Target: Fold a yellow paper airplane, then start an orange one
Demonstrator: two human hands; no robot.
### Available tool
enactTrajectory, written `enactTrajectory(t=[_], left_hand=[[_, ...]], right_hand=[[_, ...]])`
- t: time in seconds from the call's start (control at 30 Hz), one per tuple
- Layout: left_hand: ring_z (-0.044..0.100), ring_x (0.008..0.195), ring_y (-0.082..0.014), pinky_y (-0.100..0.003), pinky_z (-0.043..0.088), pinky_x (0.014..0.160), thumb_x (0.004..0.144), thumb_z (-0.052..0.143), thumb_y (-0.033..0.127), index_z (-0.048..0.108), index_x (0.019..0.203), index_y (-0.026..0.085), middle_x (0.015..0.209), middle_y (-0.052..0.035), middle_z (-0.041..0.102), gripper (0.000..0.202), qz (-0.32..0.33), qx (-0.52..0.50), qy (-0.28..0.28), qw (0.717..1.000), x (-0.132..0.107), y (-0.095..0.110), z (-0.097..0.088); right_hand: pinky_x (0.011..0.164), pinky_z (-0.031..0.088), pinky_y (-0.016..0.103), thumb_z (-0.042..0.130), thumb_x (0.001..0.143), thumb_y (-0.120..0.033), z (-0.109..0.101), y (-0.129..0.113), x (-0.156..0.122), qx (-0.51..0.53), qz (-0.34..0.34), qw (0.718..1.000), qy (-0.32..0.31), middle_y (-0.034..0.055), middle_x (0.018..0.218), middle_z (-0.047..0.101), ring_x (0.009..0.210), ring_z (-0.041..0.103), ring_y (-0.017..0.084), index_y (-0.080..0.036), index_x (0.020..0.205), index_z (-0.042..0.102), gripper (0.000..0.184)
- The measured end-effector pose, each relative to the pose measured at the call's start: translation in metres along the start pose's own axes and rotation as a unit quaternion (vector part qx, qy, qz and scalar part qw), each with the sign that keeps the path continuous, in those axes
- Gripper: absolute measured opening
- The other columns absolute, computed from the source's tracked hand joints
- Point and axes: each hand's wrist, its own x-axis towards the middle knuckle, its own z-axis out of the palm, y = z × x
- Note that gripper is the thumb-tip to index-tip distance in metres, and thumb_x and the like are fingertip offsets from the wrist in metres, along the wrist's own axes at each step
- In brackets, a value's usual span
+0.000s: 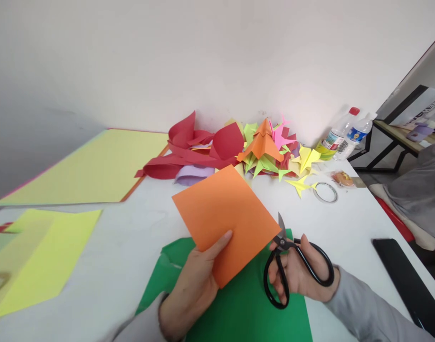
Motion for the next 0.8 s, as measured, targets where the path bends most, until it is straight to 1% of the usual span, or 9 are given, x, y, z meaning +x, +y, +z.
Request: enactTrajectory(t=[0.07, 0.17, 0.27, 0.37, 0.5, 0.63, 0.8], left_hand=[[0.069, 0.107, -0.0274, -0.036, 0.061, 0.091, 0.075, 0.076, 0.010, 0.071, 0.109, 0.016, 0.113, -0.0097, 0.074, 0.035, 0.025, 0.002, 0.002, 1.000, 0.001, 0.000, -0.001], [0.070, 0.107, -0.0259, -0.035, 0.060, 0.092, 0.074, 0.078, 0.010, 0.072, 0.110, 0.019, 0.111, -0.0066, 0.075, 0.037, 0.063, 0.006, 0.003, 0.998, 0.005, 0.002, -0.001], [0.070, 0.107, -0.0250, -0.032, 0.061, 0.089, 0.073, 0.078, 0.009, 0.072, 0.110, 0.018, 0.111, -0.0062, 0.075, 0.039, 0.077, 0.012, 0.001, 0.997, 0.008, 0.005, -0.001], [0.071, 0.104, -0.0257, -0.033, 0.062, 0.086, 0.075, 0.075, 0.009, 0.070, 0.112, 0.016, 0.115, -0.0084, 0.074, 0.038, 0.054, 0.021, -0.018, 0.998, 0.008, 0.007, 0.000], [0.072, 0.100, -0.0279, -0.037, 0.063, 0.083, 0.077, 0.070, 0.005, 0.067, 0.116, 0.014, 0.113, -0.0117, 0.074, 0.040, 0.023, 0.035, -0.034, 0.999, 0.006, 0.011, 0.001], [0.072, 0.099, -0.0290, -0.038, 0.063, 0.083, 0.078, 0.067, 0.003, 0.065, 0.119, 0.012, 0.111, -0.0139, 0.074, 0.042, 0.015, 0.046, -0.043, 0.998, 0.006, 0.013, 0.001], [0.072, 0.098, -0.0299, -0.039, 0.063, 0.084, 0.077, 0.068, 0.002, 0.064, 0.120, 0.011, 0.112, -0.0151, 0.073, 0.044, 0.006, 0.051, -0.048, 0.998, 0.008, 0.014, 0.000]], right_hand=[[0.057, 0.048, 0.031, 0.040, 0.077, -0.086, -0.001, -0.001, -0.001, -0.008, 0.008, 1.000, -0.007, 0.0086, 0.088, 0.070, 0.064, 0.064, 0.018, -0.023, 0.115, 0.051, 0.075], [0.054, 0.045, 0.029, 0.038, 0.076, -0.087, -0.001, -0.003, -0.002, -0.020, -0.002, 1.000, -0.013, 0.0050, 0.080, 0.068, 0.058, 0.059, 0.015, -0.023, 0.115, 0.052, 0.076], [0.051, 0.041, 0.027, 0.039, 0.077, -0.086, 0.000, -0.004, -0.002, -0.028, -0.018, 0.999, -0.023, 0.0033, 0.073, 0.065, 0.054, 0.053, 0.013, -0.021, 0.117, 0.054, 0.078], [0.051, 0.041, 0.028, 0.037, 0.078, -0.087, 0.000, -0.005, -0.002, -0.020, -0.019, 0.999, -0.026, 0.0040, 0.074, 0.065, 0.054, 0.052, 0.013, -0.020, 0.121, 0.054, 0.081], [0.053, 0.041, 0.029, 0.035, 0.078, -0.086, -0.003, -0.004, -0.002, -0.005, -0.026, 0.999, -0.031, 0.0050, 0.077, 0.065, 0.057, 0.055, 0.015, -0.020, 0.123, 0.053, 0.082], [0.053, 0.042, 0.030, 0.034, 0.079, -0.086, -0.005, -0.003, -0.001, -0.003, -0.029, 0.999, -0.037, 0.0050, 0.077, 0.065, 0.058, 0.056, 0.016, -0.020, 0.124, 0.053, 0.083], [0.053, 0.043, 0.030, 0.033, 0.080, -0.086, -0.004, -0.003, 0.001, 0.003, -0.035, 0.999, -0.026, 0.0051, 0.077, 0.066, 0.056, 0.057, 0.016, -0.020, 0.122, 0.053, 0.080]])
